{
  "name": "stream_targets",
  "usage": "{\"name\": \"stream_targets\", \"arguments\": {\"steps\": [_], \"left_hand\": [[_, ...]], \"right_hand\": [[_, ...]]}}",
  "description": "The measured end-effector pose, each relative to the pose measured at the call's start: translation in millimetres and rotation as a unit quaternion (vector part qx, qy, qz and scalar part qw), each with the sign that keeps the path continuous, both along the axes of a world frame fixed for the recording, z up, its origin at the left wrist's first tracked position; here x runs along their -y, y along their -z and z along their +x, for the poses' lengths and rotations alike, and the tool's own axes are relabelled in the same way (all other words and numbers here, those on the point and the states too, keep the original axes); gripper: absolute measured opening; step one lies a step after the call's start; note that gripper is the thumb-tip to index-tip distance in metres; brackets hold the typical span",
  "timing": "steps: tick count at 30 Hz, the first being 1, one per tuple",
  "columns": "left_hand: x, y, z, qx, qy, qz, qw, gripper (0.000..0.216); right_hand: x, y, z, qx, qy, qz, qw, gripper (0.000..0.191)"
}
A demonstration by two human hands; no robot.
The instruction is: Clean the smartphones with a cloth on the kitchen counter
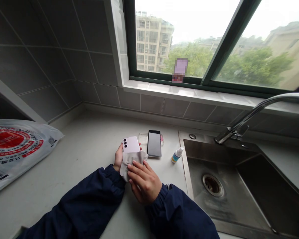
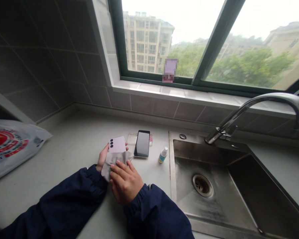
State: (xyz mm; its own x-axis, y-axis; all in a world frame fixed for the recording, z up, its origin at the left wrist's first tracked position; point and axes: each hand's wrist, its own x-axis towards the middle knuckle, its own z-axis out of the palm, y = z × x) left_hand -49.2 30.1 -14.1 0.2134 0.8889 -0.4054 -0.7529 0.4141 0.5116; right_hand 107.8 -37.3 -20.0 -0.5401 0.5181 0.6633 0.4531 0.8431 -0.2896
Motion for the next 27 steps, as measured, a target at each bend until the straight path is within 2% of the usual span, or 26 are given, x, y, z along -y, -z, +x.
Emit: {"name": "stream_targets", "arguments": {"steps": [3, 7, 11, 17, 22, 27], "left_hand": [[1.4, -1.5, 2.4, -0.008, -0.003, -0.003, 1.000, 0.066], [3.1, -4.6, 5.0, 0.003, 0.018, 0.023, 1.000, 0.072], [7.4, -13.1, 10.5, 0.034, 0.024, -0.005, 0.999, 0.075], [19.5, -15.6, 22.8, 0.064, 0.046, -0.010, 0.997, 0.073], [24.3, -8.1, 31.4, 0.086, 0.067, -0.017, 0.994, 0.063], [29.0, -8.7, 41.4, 0.122, 0.065, -0.010, 0.990, 0.057]], "right_hand": [[0.5, -1.6, 0.3, 0.000, -0.002, -0.006, 1.000, 0.025], [0.9, -1.8, 1.4, 0.036, -0.013, -0.017, 0.999, 0.037], [0.5, 1.3, 1.5, 0.074, -0.011, -0.024, 0.997, 0.047], [-1.4, 9.9, -0.2, 0.110, 0.038, -0.037, 0.993, 0.058], [-4.2, 11.7, 1.6, 0.105, 0.079, -0.043, 0.990, 0.062], [-9.6, 10.6, 2.9, 0.069, 0.118, -0.030, 0.990, 0.072]]}}
